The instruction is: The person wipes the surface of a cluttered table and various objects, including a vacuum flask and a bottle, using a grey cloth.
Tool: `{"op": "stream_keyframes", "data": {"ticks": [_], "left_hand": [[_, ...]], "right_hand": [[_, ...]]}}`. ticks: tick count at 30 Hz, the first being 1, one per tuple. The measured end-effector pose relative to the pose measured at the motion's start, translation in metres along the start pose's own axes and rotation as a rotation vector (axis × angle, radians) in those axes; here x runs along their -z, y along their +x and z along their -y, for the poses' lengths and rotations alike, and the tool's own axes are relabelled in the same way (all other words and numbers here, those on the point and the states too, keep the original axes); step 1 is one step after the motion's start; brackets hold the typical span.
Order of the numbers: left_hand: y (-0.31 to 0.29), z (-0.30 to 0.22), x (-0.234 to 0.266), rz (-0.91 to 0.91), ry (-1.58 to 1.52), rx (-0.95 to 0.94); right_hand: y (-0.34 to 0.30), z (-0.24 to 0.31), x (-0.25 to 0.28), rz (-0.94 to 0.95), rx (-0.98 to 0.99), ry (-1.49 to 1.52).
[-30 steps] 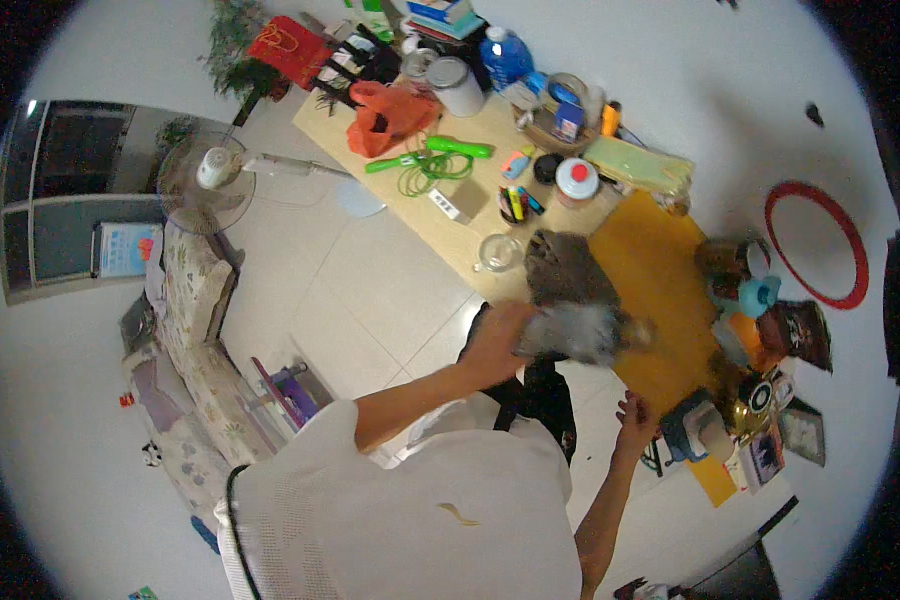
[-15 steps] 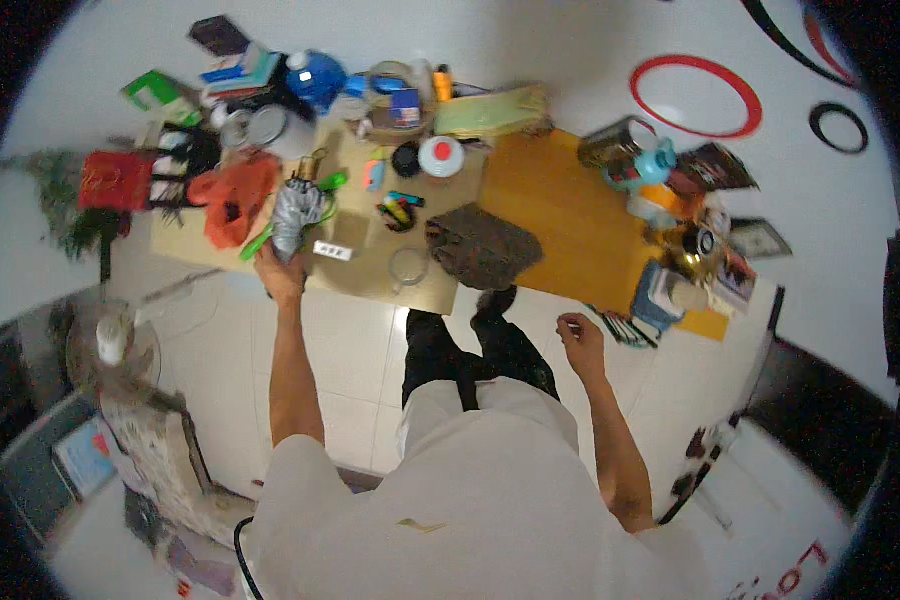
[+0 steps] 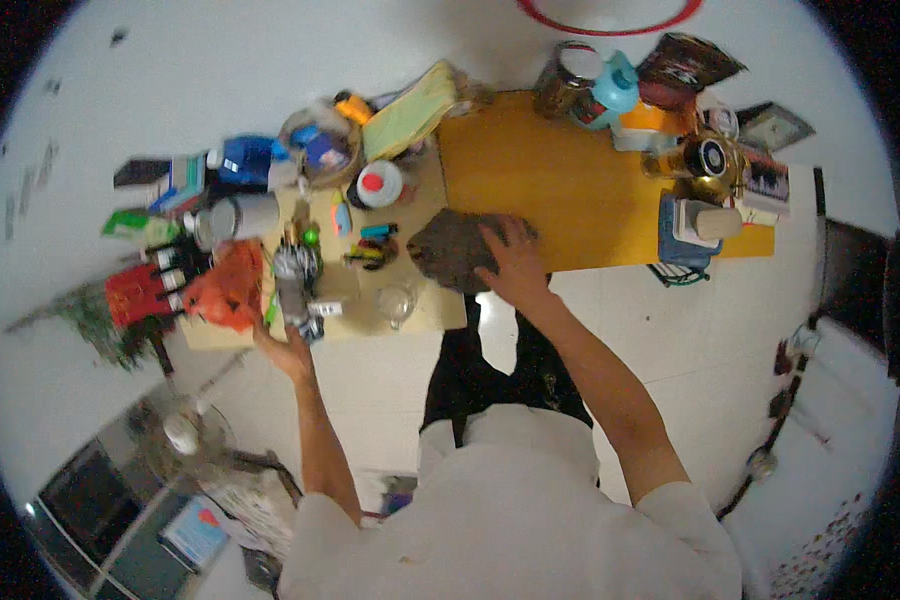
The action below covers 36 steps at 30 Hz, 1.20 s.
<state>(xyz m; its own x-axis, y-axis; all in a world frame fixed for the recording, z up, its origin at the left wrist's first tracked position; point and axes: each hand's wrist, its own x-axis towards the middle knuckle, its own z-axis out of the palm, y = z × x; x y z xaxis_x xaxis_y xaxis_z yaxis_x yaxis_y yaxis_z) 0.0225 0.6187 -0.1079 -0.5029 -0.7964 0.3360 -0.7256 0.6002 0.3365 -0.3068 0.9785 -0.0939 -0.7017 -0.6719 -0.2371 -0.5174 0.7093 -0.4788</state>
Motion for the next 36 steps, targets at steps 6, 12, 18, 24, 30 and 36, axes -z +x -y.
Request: {"op": "stream_keyframes", "data": {"ticks": [6,12,18,24,30,36], "left_hand": [[0.009,-0.223,-0.01,0.305,-0.617,-0.077],[0.043,-0.459,-0.163,0.562,-0.856,-0.229],[0.063,-0.554,-0.282,0.328,-0.893,-0.267],[0.06,-0.596,-0.252,0.488,-1.228,-0.189],[0.082,-0.543,-0.25,0.521,-1.144,-0.08],[0.071,-0.463,-0.126,0.412,-1.001,0.004]], "right_hand": [[0.016,0.001,-0.01,0.046,0.04,0.007],[-0.062,-0.071,0.034,-0.058,-0.046,0.218],[-0.118,-0.128,0.07,-0.075,-0.251,0.312],[-0.129,-0.163,0.05,-0.065,-0.337,0.356],[-0.082,-0.138,0.041,-0.033,-0.244,0.315],[-0.008,-0.029,0.014,0.057,0.028,0.131]]}}
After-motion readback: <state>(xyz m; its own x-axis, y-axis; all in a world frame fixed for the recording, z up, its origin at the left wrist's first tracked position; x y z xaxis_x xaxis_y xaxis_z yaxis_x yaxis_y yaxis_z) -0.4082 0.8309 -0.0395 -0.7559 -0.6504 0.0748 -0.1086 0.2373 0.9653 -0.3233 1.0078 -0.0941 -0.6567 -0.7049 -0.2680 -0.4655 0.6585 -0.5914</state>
